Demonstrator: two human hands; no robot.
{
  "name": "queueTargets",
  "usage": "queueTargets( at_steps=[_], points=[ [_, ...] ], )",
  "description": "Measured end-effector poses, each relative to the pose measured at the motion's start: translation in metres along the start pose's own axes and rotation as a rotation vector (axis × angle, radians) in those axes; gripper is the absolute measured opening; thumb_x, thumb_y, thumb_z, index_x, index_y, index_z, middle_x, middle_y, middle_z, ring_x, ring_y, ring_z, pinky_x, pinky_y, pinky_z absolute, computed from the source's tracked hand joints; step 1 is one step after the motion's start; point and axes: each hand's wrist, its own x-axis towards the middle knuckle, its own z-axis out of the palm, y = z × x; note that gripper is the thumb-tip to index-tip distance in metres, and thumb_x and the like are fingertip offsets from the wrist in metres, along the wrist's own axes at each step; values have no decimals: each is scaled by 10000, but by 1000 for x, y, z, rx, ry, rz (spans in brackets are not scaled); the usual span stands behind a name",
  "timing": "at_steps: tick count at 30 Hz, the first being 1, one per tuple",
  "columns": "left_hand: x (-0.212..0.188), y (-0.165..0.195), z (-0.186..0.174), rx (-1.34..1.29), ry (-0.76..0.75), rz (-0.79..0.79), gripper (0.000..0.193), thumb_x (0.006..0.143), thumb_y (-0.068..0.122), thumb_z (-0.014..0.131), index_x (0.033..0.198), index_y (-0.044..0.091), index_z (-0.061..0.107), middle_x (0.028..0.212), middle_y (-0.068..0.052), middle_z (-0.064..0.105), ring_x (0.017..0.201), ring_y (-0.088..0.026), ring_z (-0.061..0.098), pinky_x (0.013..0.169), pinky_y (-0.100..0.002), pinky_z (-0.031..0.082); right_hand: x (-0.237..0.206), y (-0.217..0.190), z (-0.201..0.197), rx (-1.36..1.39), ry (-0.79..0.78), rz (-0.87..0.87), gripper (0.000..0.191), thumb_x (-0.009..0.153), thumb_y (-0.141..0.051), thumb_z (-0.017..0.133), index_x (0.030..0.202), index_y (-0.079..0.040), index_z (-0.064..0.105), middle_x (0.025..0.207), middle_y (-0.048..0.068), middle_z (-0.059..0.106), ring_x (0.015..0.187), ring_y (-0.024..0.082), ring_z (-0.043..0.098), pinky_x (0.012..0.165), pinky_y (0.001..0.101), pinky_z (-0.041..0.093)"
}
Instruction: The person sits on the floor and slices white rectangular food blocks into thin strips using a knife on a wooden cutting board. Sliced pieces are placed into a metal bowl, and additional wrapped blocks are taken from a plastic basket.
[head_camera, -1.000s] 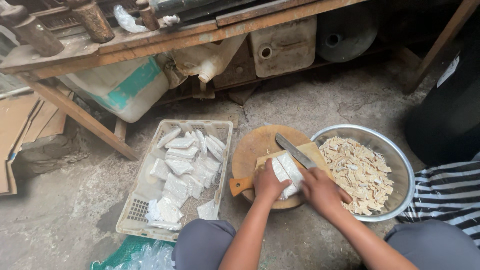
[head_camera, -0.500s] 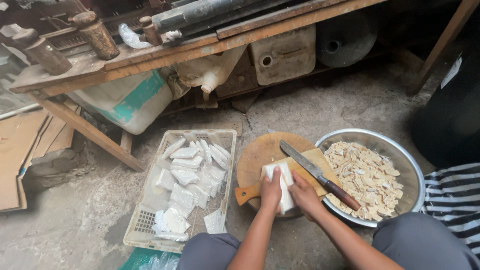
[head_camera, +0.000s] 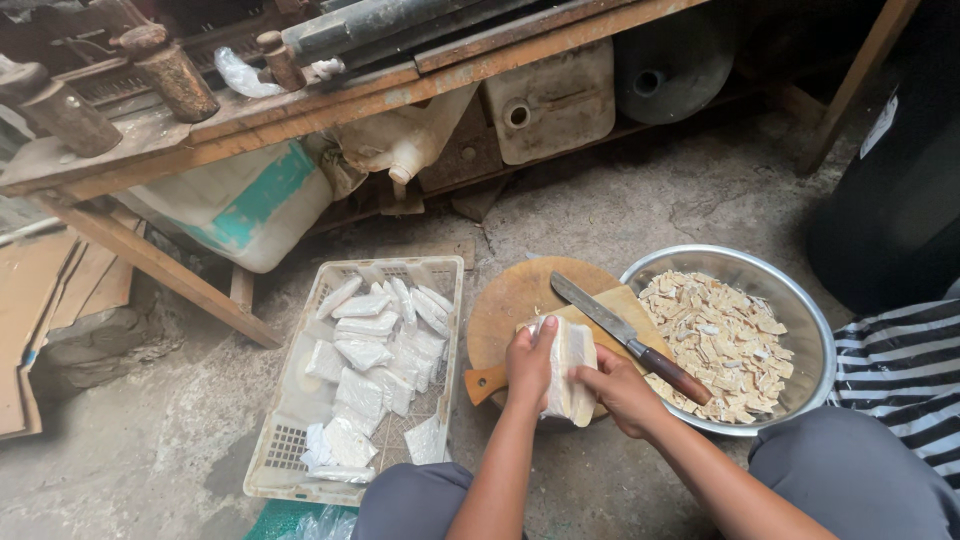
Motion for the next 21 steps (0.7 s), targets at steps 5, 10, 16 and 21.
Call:
queueTargets(
  at_steps=[5, 10, 16, 21],
  points=[
    [9, 12, -9, -58, 102, -85, 488, 992, 434, 648, 1068, -48, 666, 948, -132, 711, 799, -173, 639, 690, -350, 537, 1, -7, -4, 42, 161, -66, 341, 990, -169, 581, 1257, 42, 593, 1122, 147, 707, 968, 224, 654, 826, 387, 504],
    [22, 46, -37, -583, 186, -211, 693, 930, 509, 532, 1425, 24, 503, 1327, -199, 643, 1178, -335, 664, 933, -460, 587, 6, -45, -5, 352, 368, -133, 390, 978, -157, 410, 1318, 36, 420, 1141, 169, 702, 1008, 229, 734, 922, 385, 588],
    [15, 69, -50, -647, 187, -298, 798, 1008, 560, 505, 1593, 164, 133, 1469, -196, 499, 1322, -385, 566, 1010, -521, 534, 27, -41, 14, -441, 270, 151, 441, 1077, -329, 360, 1380, -42, 502, 1075, 241, 619, 905, 371, 653, 817, 505, 531],
    [17, 52, -44, -544, 89, -216, 610, 997, 454, 536, 1458, 92, 369, 1343, -205, 590, 1194, -373, 636, 927, -514, 584, 40, -20, 33, -1376, 303, -336, 630, 951, -330, 550, 1488, -16, 447, 1204, 277, 560, 1090, 410, 590, 980, 457, 483]
  ],
)
